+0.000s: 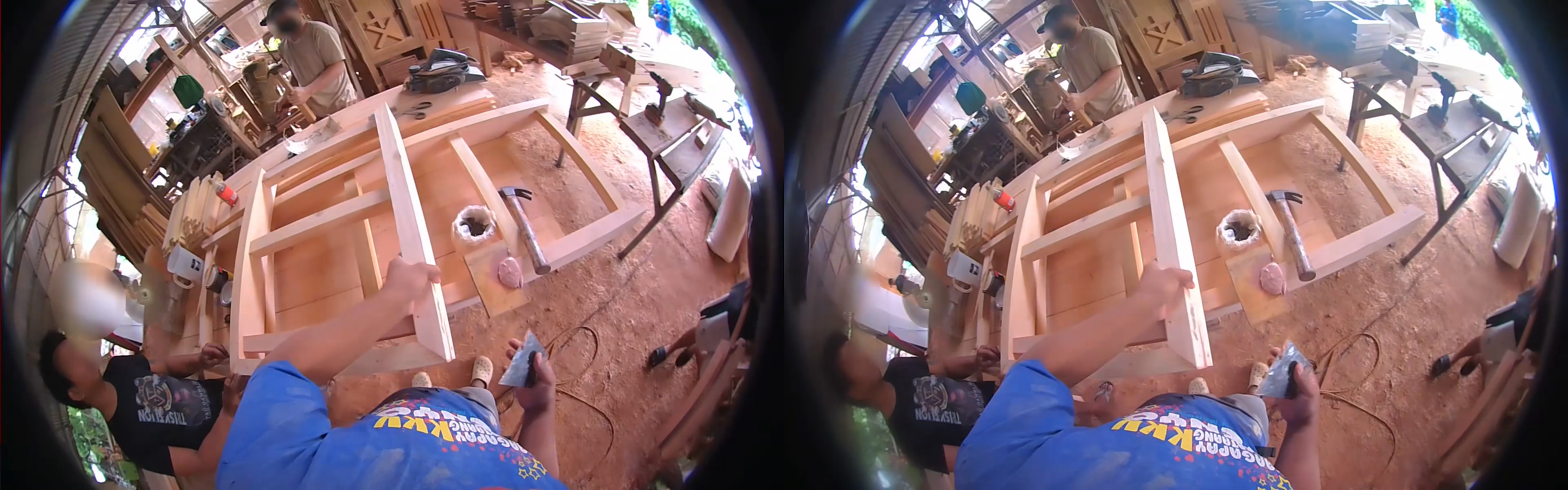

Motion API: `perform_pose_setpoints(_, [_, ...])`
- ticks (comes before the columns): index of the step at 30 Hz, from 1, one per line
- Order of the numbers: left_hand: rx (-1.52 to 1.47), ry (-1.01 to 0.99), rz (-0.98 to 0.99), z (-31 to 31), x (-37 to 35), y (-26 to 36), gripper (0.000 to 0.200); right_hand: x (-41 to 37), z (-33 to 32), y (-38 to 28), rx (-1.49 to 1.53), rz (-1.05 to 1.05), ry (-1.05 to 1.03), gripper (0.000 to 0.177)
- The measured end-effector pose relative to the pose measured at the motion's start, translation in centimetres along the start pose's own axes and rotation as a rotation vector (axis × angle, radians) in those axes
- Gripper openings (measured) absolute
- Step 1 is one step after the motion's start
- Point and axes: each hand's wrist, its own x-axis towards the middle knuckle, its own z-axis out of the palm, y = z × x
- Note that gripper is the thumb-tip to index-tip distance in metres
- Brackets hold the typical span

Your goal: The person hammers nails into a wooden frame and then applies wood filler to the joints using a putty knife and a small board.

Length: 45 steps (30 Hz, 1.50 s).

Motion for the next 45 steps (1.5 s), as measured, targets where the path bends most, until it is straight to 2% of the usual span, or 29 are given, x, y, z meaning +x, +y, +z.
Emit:
perform_pose_setpoints(4, [-0.152,-0.185,-0.005,-2.8,-2.1,8.0,0.032,2.0,-0.1,-3.5,0.015,0.074,-0.054,0.072])
perform_pose_setpoints(6, [-0.148,-0.108,0.019,-3.1,-5.5,14.2,0.037,3.6,0.8,-4.9,-0.017,0.121,-0.133,0.076])
perform_pose_setpoints(8, [-0.136,-0.138,0.286,-4.9,-6.7,18.3,0.043,5.3,2.3,-5.6,-0.089,0.132,-0.221,0.077])
perform_pose_setpoints(9, [-0.141,-0.193,0.309,-5.9,-8.5,20.6,0.045,5.7,3.1,-5.9,-0.121,0.135,-0.248,0.078])
perform_pose_setpoints(12, [-0.314,-0.471,0.106,-10.3,-12.7,26.5,0.051,7.4,6.6,-6.5,-0.132,0.196,-0.455,0.078])
perform_pose_setpoints(13, [-0.296,-0.463,0.177,-12.8,-13.8,26.8,0.052,8.3,7.7,-6.1,-0.114,0.225,-0.5,0.076])
perform_pose_setpoints(15, [-0.214,-0.458,0.157,-17.3,-16.8,29.1,0.053,9.4,9.7,-4.5,-0.076,0.298,-0.6,0.071])
perform_pose_setpoints(16, [-0.156,-0.461,0.07,-19.4,-18.2,31.1,0.053,9.7,10.4,-3.5,-0.082,0.358,-0.616,0.072])
perform_pose_setpoints(17, [-0.175,-0.509,0.08,-23.4,-18.2,31.7,0.053,10.2,11.3,-2.2,-0.09,0.414,-0.642,0.072])
perform_pose_setpoints(19, [-0.215,-0.601,0.113,-31.0,-18.7,31.9,0.053,11.0,13.0,1.2,-0.083,0.474,-0.704,0.067])
perform_pose_setpoints(23, [-0.378,-0.436,0.332,-34.2,-22.5,29.1,0.052,10.9,17.1,8.2,-0.083,0.69,-0.806,0.063])
perform_pose_setpoints(26, [-0.494,-0.37,0.462,-36.6,-22.6,26.7,0.06,10.4,18.2,15.6,-0.018,0.873,-0.741,0.06])
perform_pose_setpoints(27, [-0.503,-0.498,0.418,-38.9,-22.1,26.3,0.063,10.4,17.6,18.6,0.008,0.919,-0.71,0.054])
perform_pose_setpoints(30, [-0.431,-0.614,0.349,-41.2,-22.7,26.1,0.07,7.2,20.2,23.2,0.045,0.902,-0.479,0.049])
perform_pose_setpoints(34, [-0.531,-0.616,0.381,-42.2,-23.0,24.7,0.079,5.6,21.8,26.5,0.258,0.935,-0.439,0.045])
perform_pose_setpoints(35, [-0.55,-0.622,0.348,-42.9,-22.7,24.9,0.075,5.0,23.2,26.6,0.294,0.876,-0.433,0.043])
perform_pose_setpoints(38, [-0.587,-0.637,0.302,-44.0,-21.7,25.1,0.072,3.9,23.2,27.3,0.205,0.783,-0.382,0.042])
perform_pose_setpoints(43, [-0.538,-0.672,0.332,-40.6,-21.2,25.9,0.07,3.0,22.2,27.2,0.306,0.762,-0.324,0.042])
perform_pose_setpoints(45, [-0.525,-0.71,0.344,-38.0,-21.2,26.9,0.069,2.8,21.2,26.1,0.329,0.728,-0.361,0.044])
